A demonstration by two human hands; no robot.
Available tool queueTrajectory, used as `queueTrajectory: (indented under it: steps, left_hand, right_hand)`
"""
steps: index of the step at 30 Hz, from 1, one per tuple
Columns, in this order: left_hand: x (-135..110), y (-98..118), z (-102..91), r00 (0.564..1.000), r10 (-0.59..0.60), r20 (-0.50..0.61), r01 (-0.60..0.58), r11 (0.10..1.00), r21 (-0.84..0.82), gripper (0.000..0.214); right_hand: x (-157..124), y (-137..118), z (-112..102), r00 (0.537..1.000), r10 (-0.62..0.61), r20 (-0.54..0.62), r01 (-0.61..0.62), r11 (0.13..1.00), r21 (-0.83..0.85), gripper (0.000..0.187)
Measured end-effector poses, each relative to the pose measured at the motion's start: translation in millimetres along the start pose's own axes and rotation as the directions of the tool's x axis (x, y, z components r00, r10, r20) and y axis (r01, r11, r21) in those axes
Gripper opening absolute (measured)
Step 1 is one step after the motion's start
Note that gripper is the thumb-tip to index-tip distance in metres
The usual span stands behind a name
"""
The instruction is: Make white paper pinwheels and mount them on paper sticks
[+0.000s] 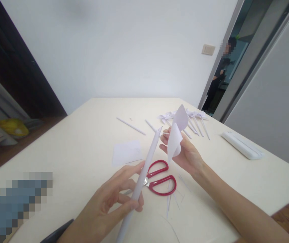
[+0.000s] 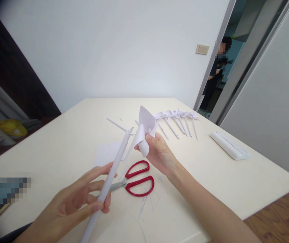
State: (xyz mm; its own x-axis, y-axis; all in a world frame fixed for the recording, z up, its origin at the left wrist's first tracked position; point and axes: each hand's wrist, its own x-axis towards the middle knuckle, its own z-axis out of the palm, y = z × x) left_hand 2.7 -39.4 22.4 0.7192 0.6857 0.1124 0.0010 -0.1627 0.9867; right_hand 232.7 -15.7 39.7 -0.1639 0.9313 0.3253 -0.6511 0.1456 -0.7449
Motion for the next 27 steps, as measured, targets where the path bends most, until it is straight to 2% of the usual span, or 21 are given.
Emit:
queueTrajectory:
  steps: [7, 16, 27]
  left_hand:
    - [-1.9, 2.8, -1.4, 1.000, -0.015, 0.008, 0.015, 0.999, 0.031, 0.050]
    - [1.1, 3.7, 0.5, 1.000, 0.005, 0.000, -0.005, 0.999, 0.047, 0.055]
    - [-0.6, 5.8, 1.1, 0.999, 0.005, 0.035, -0.009, 0.993, 0.118, 0.055]
  right_hand:
    - [-0.5, 2.9, -0.4, 1.000, 0.000, 0.007, 0.000, 1.000, -0.022, 0.016]
    - [-2.6, 4.5, 1.6, 1.000, 0.003, 0.019, -0.001, 0.994, -0.109, 0.028]
    - [-3.4, 3.6, 2.1, 0.996, 0.010, 0.087, -0.006, 0.999, -0.052, 0.025]
